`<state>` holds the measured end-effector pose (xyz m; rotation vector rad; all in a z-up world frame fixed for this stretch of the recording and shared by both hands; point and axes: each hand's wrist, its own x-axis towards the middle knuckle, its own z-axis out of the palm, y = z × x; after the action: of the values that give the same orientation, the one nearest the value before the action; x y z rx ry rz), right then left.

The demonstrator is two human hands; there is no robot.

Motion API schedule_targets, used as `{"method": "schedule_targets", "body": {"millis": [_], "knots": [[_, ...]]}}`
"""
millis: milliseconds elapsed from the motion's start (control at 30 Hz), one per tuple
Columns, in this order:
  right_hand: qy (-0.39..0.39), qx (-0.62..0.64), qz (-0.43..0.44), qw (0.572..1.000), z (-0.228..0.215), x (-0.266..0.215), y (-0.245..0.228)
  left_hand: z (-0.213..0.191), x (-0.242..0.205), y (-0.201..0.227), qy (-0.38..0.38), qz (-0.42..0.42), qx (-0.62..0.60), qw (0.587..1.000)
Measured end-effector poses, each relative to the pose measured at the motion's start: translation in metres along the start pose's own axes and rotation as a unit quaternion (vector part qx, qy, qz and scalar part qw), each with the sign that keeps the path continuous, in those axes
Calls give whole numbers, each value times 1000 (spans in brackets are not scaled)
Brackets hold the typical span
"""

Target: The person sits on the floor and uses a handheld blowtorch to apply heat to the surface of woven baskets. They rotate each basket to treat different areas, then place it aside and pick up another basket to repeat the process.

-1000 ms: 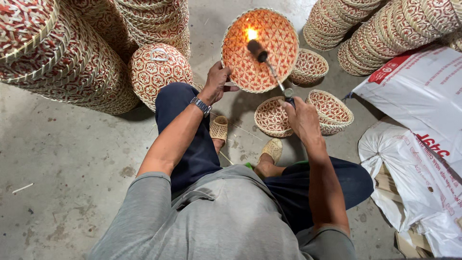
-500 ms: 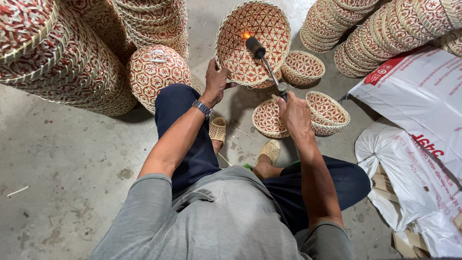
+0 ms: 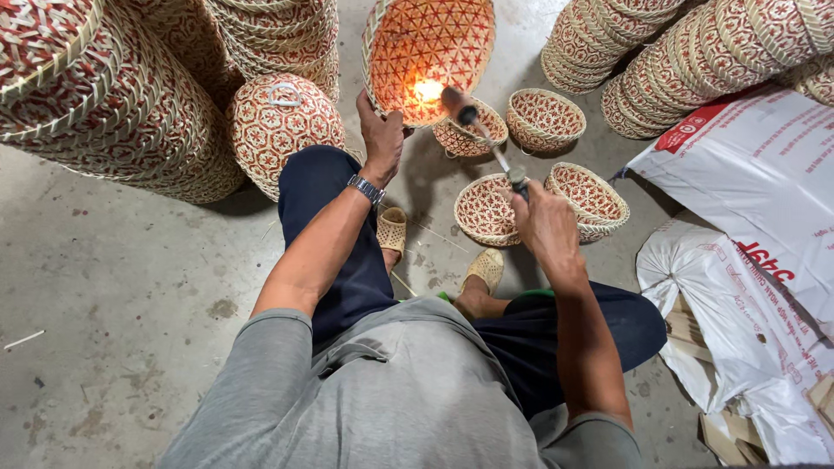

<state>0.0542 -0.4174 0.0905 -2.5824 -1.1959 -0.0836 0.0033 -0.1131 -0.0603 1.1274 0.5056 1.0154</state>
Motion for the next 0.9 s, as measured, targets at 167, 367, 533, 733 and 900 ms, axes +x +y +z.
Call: {"method": "schedule_targets", "body": {"millis": [167, 367, 533, 733, 900], "knots": [[1, 33, 76, 997, 21, 29, 7, 9, -10, 23, -17, -66, -51, 996], [-46, 63, 61, 995, 41, 36, -6, 11, -11, 34, -22, -106, -70, 992], [28, 55, 41, 997, 21, 6, -1, 2, -7, 22, 9, -68, -43, 997], [39, 75, 70, 994, -13, -15, 1, -3, 0, -3, 10, 35, 6, 999], [38, 88, 80, 992, -22, -12, 3, 0, -2, 19, 2, -73, -56, 996]]}}
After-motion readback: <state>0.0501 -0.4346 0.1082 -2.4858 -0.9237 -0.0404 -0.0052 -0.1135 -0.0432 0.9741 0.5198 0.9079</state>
